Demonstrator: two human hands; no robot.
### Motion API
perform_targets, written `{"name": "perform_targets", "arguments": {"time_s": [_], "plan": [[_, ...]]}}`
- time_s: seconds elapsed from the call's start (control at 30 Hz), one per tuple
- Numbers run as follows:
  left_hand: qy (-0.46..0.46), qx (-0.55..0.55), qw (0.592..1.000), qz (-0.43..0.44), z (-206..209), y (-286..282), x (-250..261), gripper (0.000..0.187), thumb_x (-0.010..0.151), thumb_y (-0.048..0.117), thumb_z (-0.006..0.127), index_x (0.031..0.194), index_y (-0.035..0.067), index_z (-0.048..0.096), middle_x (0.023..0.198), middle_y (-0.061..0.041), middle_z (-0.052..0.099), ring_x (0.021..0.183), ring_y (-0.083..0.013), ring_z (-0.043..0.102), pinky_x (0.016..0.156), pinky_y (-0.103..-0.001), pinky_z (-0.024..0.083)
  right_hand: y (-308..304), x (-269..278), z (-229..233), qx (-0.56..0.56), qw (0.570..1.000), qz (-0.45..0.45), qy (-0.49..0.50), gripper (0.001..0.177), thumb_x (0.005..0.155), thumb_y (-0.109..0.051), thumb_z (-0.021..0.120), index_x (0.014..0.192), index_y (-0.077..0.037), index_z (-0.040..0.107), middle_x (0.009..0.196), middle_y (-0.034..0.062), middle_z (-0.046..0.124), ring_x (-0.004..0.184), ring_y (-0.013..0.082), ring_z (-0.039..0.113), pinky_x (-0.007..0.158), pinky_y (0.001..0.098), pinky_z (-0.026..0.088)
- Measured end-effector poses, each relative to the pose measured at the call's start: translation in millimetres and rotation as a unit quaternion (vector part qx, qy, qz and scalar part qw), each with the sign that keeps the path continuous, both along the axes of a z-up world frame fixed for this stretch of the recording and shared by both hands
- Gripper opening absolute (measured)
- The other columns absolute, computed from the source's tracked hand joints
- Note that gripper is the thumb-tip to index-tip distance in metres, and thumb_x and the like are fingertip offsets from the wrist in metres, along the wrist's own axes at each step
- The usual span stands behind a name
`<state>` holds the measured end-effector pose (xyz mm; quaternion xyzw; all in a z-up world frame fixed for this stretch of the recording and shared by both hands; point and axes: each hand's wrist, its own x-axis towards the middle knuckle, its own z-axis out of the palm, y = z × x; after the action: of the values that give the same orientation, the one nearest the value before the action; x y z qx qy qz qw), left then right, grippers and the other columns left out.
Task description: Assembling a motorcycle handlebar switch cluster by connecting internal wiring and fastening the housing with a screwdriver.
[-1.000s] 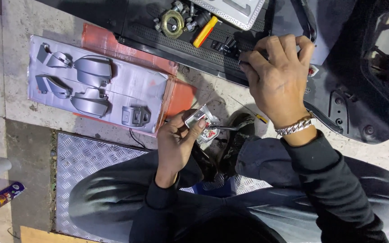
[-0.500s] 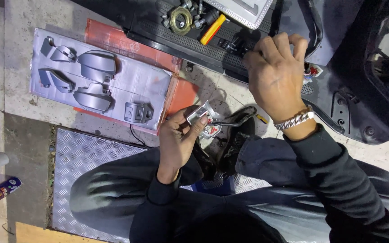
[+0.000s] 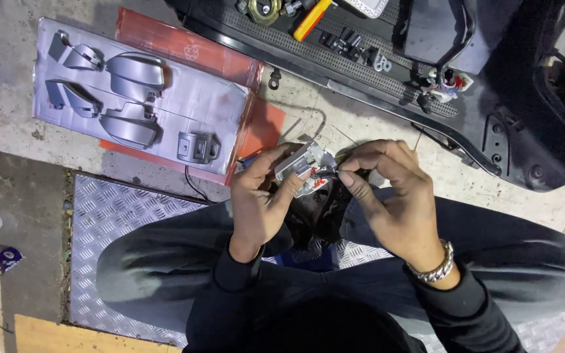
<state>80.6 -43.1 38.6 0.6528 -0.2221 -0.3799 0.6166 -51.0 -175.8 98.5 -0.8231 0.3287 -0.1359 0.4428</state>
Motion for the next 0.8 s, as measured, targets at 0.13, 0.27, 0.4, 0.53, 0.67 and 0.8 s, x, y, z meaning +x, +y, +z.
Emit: {"name": "perform_targets", "arguments": {"time_s": [0.13, 0.27, 0.4, 0.53, 0.67, 0.8], "plan": [[-0.039, 0.001, 0.999, 0.018, 5.7, 0.1, -4.4, 0.035, 0.088, 0.0, 0.075, 0.12, -0.005, 0.065, 0.106, -0.01, 0.075, 0.086, -0.0142, 0.071, 0.079, -0.024, 0.057, 17.4, -3.7, 1.6, 0.031, 0.999, -0.034, -0.03, 0.015, 0.086, 0.003, 0.076, 0.096, 0.002, 0.065, 0.107, 0.0098, 0.066, 0.102, 0.0226, 0.066, 0.093, 0.0319, 0.052], [-0.055, 0.013, 0.998, 0.026, 11.1, 1.3, -6.5, 0.033, 0.088, 0.005, 0.075, 0.12, -0.002, 0.066, 0.096, -0.008, 0.076, 0.074, -0.0104, 0.068, 0.067, -0.021, 0.055, 33.5, -1.4, 0.9, -0.057, 0.997, -0.032, -0.039, 0.01, 0.083, -0.006, 0.079, 0.089, -0.002, 0.073, 0.123, 0.0093, 0.063, 0.12, 0.0264, 0.053, 0.107, 0.0399, 0.042], [-0.079, 0.003, 0.996, 0.046, 12.6, 1.8, -10.6, 0.032, 0.087, 0.002, 0.075, 0.117, -0.003, 0.066, 0.094, -0.008, 0.076, 0.072, -0.0106, 0.068, 0.066, -0.022, 0.056, 42.0, 1.8, -7.5, -0.09, 0.994, -0.03, -0.047, 0.011, 0.082, -0.008, 0.081, 0.089, -0.003, 0.075, 0.133, 0.0116, 0.058, 0.13, 0.0301, 0.047, 0.115, 0.0443, 0.036], [-0.071, -0.007, 0.996, 0.054, 14.3, 3.2, -12.6, 0.034, 0.087, 0.002, 0.076, 0.119, -0.004, 0.065, 0.096, -0.009, 0.076, 0.076, -0.0115, 0.069, 0.068, -0.022, 0.057, 46.7, 2.6, -12.3, -0.111, 0.992, -0.029, -0.052, 0.012, 0.082, -0.01, 0.082, 0.09, -0.003, 0.076, 0.132, 0.0116, 0.059, 0.128, 0.0299, 0.049, 0.113, 0.0436, 0.038], [-0.086, -0.011, 0.995, 0.057, 14.0, 3.5, -13.6, 0.033, 0.087, 0.004, 0.076, 0.118, -0.003, 0.067, 0.091, -0.008, 0.076, 0.068, -0.0086, 0.065, 0.059, -0.02, 0.053, 48.6, 2.5, -16.5, -0.106, 0.991, -0.039, -0.067, 0.013, 0.082, -0.01, 0.082, 0.09, -0.002, 0.077, 0.128, 0.0111, 0.062, 0.127, 0.0291, 0.049, 0.114, 0.0435, 0.038], [-0.087, -0.019, 0.994, 0.059, 10.7, 3.7, -14.4, 0.032, 0.087, 0.003, 0.076, 0.117, -0.004, 0.067, 0.09, -0.008, 0.075, 0.069, -0.0098, 0.065, 0.061, -0.021, 0.055, 49.5, 3.3, -16.4, -0.125, 0.99, -0.035, -0.056, 0.012, 0.081, -0.006, 0.082, 0.091, -0.001, 0.077, 0.126, 0.0097, 0.063, 0.124, 0.0285, 0.05, 0.112, 0.0423, 0.041]]}}
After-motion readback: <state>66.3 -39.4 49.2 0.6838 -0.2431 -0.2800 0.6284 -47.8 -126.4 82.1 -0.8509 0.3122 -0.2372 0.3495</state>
